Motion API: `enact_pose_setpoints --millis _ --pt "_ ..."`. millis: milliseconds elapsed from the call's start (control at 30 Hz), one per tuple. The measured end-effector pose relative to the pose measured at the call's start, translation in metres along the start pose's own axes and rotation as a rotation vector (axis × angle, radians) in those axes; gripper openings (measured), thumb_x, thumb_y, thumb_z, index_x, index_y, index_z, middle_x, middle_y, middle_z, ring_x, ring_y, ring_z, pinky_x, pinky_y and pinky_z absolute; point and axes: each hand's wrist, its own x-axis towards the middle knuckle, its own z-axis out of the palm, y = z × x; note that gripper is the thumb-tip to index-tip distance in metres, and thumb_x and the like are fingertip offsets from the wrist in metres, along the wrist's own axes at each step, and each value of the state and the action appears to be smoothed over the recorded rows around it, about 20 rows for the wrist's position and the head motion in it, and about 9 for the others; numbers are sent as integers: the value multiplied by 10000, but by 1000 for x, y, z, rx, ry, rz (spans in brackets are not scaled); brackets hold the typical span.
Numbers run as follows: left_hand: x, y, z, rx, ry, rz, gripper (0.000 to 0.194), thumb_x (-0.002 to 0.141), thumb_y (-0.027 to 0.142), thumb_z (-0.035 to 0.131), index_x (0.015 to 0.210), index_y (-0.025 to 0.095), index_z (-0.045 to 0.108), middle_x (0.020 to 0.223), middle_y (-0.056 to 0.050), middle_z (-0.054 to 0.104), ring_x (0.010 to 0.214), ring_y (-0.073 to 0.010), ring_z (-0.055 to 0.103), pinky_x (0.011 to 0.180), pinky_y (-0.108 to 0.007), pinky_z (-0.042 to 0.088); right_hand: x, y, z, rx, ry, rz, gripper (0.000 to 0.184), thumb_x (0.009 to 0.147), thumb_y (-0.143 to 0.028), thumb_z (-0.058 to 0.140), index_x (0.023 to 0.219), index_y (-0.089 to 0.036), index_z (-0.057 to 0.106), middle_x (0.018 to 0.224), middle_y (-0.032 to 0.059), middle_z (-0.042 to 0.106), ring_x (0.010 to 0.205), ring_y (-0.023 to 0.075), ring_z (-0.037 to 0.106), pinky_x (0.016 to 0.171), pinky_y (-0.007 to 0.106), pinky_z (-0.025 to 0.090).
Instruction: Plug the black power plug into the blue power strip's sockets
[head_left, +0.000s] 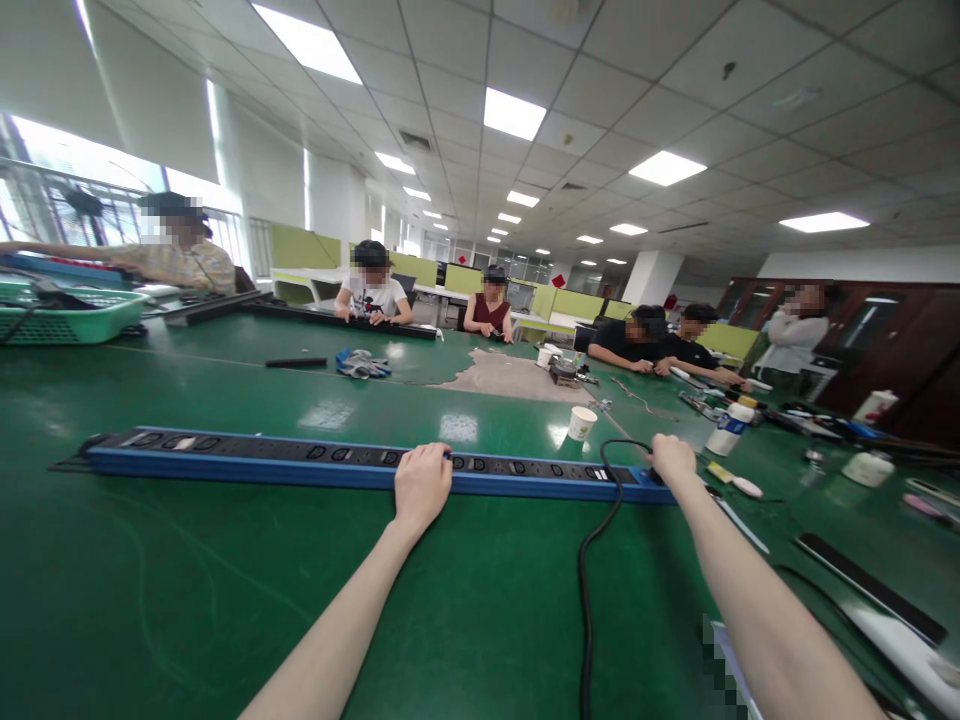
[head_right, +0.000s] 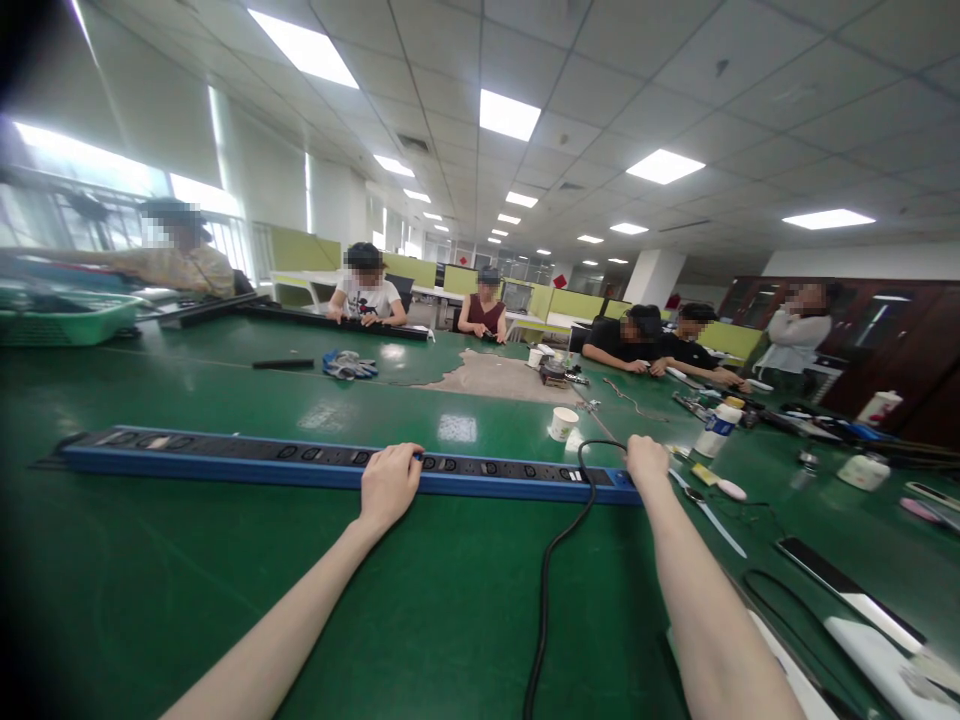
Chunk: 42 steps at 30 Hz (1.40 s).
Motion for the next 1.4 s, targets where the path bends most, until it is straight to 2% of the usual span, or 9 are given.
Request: enact_pose_setpoints --millis 133,233,333,567,867,1067,1200,1300,1400 --pt "1 1 0 6 -7 -1 244 977 209 478 1056 246 706 1058 -94 758 1071 -273 654 1013 -424 440 -3 14 4 22 -17 19 298 910 -397 696 1052 -144 764 1082 222 746 1025 322 729 839 387 544" --pt "0 1 2 12 -6 -11 249 984 208 464 1054 244 700 1072 -93 756 1082 -275 652 1011 -423 435 -5 35 10 136 -94 -5 299 893 -481 683 956 -212 799 986 148 772 976 291 732 797 347 539" --pt "-1 1 4 11 -9 -17 251 987 210 460 1055 245 698 1080 -91 756 1089 -277 650 1007 -424 431 -10 48 18 259 -115 3 302 882 -497 673 956 -242 817 945 107 779 943 259 731 759 305 527" --pt "-2 0 5 14 -10 -5 247 989 203 460 1053 248 695 1081 -84 758 1092 -275 651 1008 -420 434 -16 33 31 321 -40 156 403 889 -534 635 1106 -248 818 1002 147 778 879 274 737 703 329 532" --pt "-1 1 6 8 -2 -12 249 986 202 464 1058 251 697 1092 -81 760 1093 -277 651 1018 -429 434 -30 29 54 355 28 268 601 952 -681 437 1222 -248 755 1145 205 738 1013 359 722 795 448 558" --pt "0 1 6 9 -12 -10 256 987 202 460 1062 248 701 1090 -88 759 1097 -277 652 1010 -423 434 -33 23 54 290 42 187 581 988 -625 383 1131 -195 747 1159 209 712 1023 362 702 847 466 536" --pt "0 1 5 13 -15 -5 256 981 199 465 1059 250 703 1091 -87 758 1091 -276 654 1007 -424 435 -33 24 49 334 149 220 606 1015 -584 326 1183 -152 716 1203 227 674 1023 354 679 851 461 521" --pt "0 2 6 22 -9 -3 255 981 199 464 1056 249 701 1081 -88 759 1084 -278 656 1003 -427 438 -23 39 37 418 263 299 622 1023 -578 311 1245 -153 708 1205 220 669 1032 329 660 857 432 510" --pt "0 3 7 25 -5 0 251 985 205 460 1055 252 696 1079 -84 760 1087 -279 657 1001 -426 441 -10 64 26 411 313 247 574 983 -599 415 1174 -187 766 1197 189 687 1068 323 635 871 411 497"
